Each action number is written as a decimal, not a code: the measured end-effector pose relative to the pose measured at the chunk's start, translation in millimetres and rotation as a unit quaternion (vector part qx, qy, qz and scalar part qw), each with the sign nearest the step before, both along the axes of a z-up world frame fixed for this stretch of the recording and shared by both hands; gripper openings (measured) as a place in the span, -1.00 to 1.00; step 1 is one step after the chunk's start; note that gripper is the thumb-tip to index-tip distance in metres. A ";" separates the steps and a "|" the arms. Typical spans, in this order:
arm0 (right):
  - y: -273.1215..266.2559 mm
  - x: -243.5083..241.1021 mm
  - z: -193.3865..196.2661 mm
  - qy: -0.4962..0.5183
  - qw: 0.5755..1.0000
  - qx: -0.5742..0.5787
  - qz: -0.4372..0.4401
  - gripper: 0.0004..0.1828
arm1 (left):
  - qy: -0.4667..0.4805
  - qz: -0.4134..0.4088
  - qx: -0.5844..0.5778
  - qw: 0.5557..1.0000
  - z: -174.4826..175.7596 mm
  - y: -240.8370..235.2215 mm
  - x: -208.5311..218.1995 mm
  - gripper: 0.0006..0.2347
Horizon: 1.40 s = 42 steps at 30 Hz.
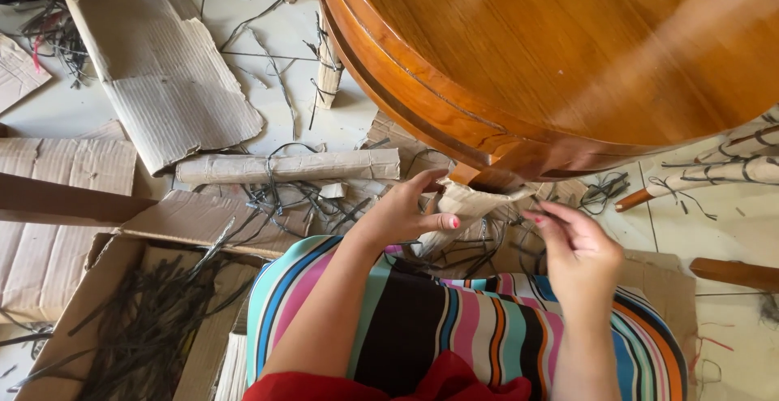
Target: Wrapping a wooden chair leg with corrugated cardboard and securing it with plastic ties for protection.
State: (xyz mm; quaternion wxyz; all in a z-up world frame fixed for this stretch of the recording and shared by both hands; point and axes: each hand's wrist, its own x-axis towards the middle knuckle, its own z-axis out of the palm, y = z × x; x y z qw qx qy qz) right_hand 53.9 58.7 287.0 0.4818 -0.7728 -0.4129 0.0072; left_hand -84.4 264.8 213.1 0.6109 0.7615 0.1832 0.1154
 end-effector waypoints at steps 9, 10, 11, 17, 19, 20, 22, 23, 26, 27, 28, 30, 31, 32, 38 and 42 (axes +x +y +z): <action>27.9 2.8 -31.3 0.114 0.992 0.052 0.000 -0.87 | -0.143 0.035 -0.110 0.983 -19.4 5.1 14.3 -0.28; 29.0 6.6 -36.1 0.108 0.993 0.045 -0.002 -0.82 | -0.163 0.049 -0.116 0.979 -18.6 5.0 16.4 -0.29; 29.4 3.3 -30.1 0.107 0.993 0.044 -0.002 -0.82 | -0.163 0.049 -0.117 0.978 -19.2 4.1 16.7 -0.29; 43.5 -14.3 -4.8 0.153 0.984 0.079 0.039 -0.94 | -0.207 0.088 -0.135 0.965 -21.7 0.0 21.5 -0.37; 38.8 -3.1 -21.6 0.157 0.985 0.071 0.019 -0.93 | -0.219 0.063 -0.174 0.958 -21.8 -1.5 23.5 -0.40; 33.5 8.2 -38.0 0.156 0.985 0.071 0.019 -0.93 | -0.220 0.064 -0.175 0.958 -28.4 -2.2 27.5 -0.40; 22.6 30.0 -70.5 0.169 0.982 0.084 0.027 -0.87 | -0.232 0.011 -0.234 0.944 -41.3 -3.9 34.3 -0.37; 27.2 28.5 -64.0 0.168 0.982 0.083 0.028 -0.87 | -0.233 0.012 -0.234 0.944 -44.2 -1.8 38.7 -0.37; 35.8 33.3 -54.1 0.231 0.965 0.116 0.037 -0.87 | -0.260 -0.032 -0.245 0.933 -38.8 3.1 44.9 -0.35; 34.8 41.0 -57.1 0.273 0.952 0.127 0.055 -0.81 | -0.287 -0.030 -0.293 0.912 -27.6 3.7 42.1 -0.34; 32.8 48.7 -60.2 0.314 0.937 0.138 0.071 -0.74 | -0.312 -0.029 -0.340 0.887 -16.6 3.5 39.4 -0.32; 35.4 68.0 -75.7 0.325 0.927 0.156 0.105 -0.70 | -0.315 -0.032 -0.336 0.887 -11.2 5.1 37.8 -0.35; 37.0 77.8 -83.3 0.337 0.915 0.175 0.139 -0.65 | -0.317 -0.034 -0.332 0.888 -8.2 6.2 37.0 -0.38; 38.1 77.5 -83.8 0.337 0.915 0.174 0.139 -0.65 | -0.317 -0.034 -0.332 0.888 -31.5 5.9 43.8 -0.38; 51.5 59.7 -72.5 0.403 0.864 0.205 0.222 -0.66 | -0.263 -0.043 -0.267 0.926 -59.0 7.3 50.2 -0.39; 44.3 78.5 -91.2 0.392 0.874 0.195 0.212 -0.69 | -0.343 -0.030 -0.273 0.898 -42.6 6.2 53.8 -0.17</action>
